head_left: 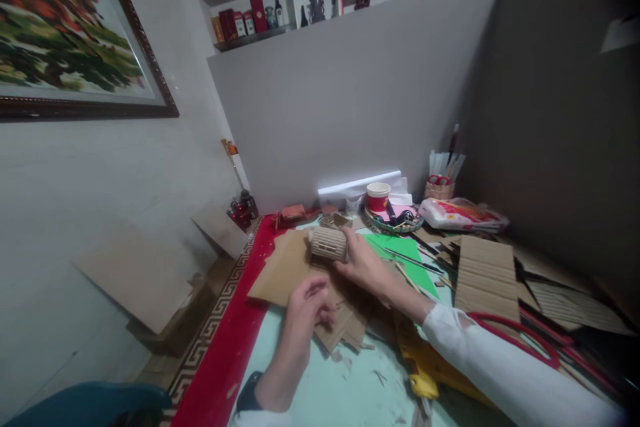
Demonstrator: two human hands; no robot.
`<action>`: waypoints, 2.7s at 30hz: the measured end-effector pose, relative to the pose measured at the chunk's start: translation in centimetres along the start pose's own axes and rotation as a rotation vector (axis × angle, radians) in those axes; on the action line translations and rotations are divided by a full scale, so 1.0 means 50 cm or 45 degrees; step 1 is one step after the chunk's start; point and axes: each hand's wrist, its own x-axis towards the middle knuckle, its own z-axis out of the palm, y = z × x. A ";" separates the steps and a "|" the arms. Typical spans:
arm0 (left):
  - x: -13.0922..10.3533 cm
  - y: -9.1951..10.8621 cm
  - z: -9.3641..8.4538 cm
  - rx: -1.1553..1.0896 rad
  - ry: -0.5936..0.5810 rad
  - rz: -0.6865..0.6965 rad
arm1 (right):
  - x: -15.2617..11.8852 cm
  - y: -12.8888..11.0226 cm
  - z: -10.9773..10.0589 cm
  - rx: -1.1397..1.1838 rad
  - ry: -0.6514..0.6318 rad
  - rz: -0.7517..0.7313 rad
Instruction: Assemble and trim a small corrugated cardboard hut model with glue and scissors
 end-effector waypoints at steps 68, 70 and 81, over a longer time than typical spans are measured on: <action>-0.166 0.101 0.084 -0.433 -0.284 0.000 | -0.306 -0.022 -0.133 0.409 0.410 -0.201; -0.169 0.104 0.086 -0.419 -0.246 0.000 | -0.305 -0.023 -0.135 0.370 0.399 -0.233; -0.172 0.105 0.076 -0.517 -0.302 -0.163 | -0.296 -0.013 -0.156 0.362 0.378 -0.240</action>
